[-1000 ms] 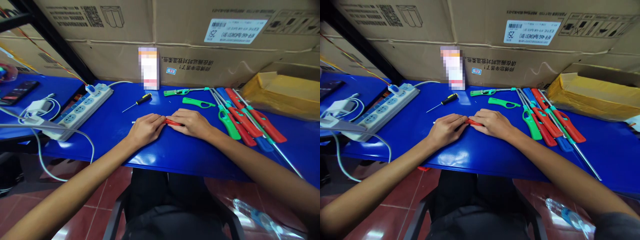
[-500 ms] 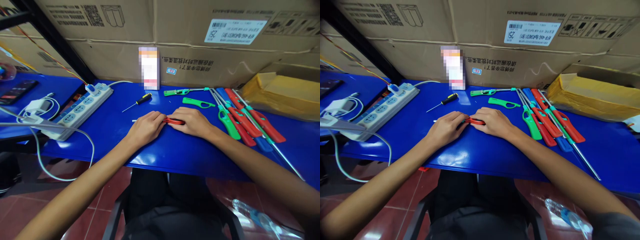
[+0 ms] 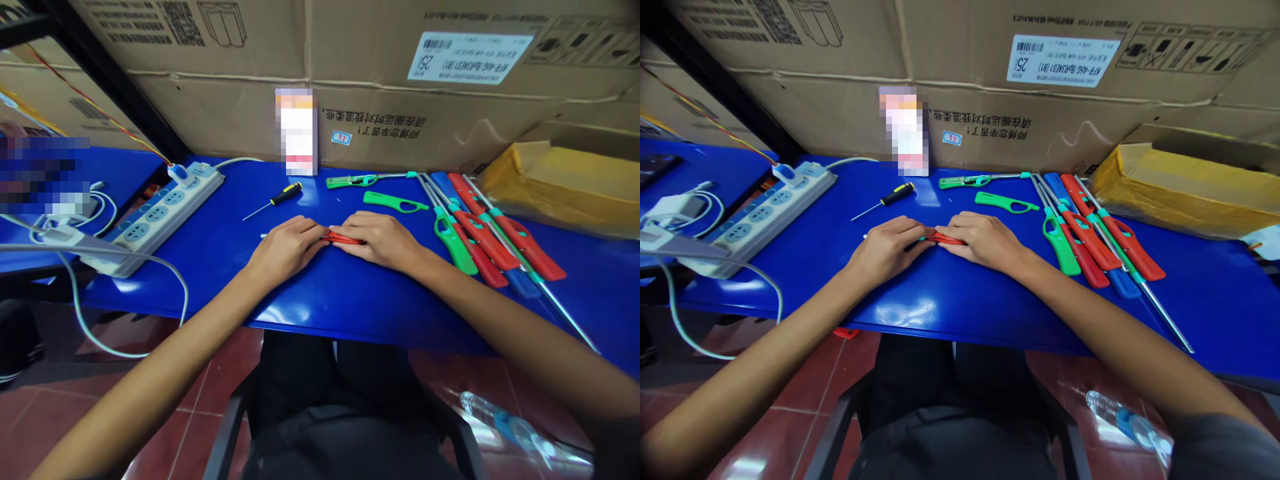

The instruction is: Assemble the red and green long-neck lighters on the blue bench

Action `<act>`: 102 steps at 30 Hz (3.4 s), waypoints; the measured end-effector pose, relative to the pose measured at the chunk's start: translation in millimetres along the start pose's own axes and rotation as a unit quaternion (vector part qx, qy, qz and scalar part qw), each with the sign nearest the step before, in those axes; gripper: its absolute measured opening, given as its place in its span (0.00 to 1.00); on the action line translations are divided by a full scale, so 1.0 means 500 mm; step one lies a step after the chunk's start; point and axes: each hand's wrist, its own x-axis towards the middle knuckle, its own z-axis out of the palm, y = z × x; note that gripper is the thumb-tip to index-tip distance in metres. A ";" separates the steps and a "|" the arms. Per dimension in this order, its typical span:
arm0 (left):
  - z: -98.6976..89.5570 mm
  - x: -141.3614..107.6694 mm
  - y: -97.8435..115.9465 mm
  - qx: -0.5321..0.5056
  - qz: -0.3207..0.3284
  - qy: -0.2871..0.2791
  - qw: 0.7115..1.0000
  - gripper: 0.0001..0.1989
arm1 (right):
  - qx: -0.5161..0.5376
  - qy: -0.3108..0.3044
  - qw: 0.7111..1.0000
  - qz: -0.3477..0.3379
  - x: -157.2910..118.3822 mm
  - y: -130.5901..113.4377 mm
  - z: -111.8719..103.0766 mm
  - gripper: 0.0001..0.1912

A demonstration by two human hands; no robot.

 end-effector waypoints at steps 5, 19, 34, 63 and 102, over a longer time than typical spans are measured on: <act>0.006 -0.003 -0.006 -0.005 0.005 0.008 1.000 0.12 | 0.008 -0.007 1.000 -0.005 -0.001 0.004 0.002 0.18; 0.001 -0.006 -0.006 0.010 0.000 0.018 1.000 0.15 | 0.015 -0.017 1.000 0.002 0.000 0.004 -0.004 0.17; 0.003 -0.002 0.009 0.039 0.002 0.011 0.999 0.14 | 0.019 0.000 1.000 -0.003 0.000 -0.002 -0.002 0.17; -0.007 0.005 0.019 0.098 0.032 -0.005 0.995 0.14 | -0.023 0.009 0.999 -0.027 -0.005 -0.003 -0.004 0.17; -0.020 -0.008 0.019 0.033 -0.038 -0.029 0.998 0.15 | 0.011 0.012 1.000 -0.024 -0.007 0.004 -0.004 0.17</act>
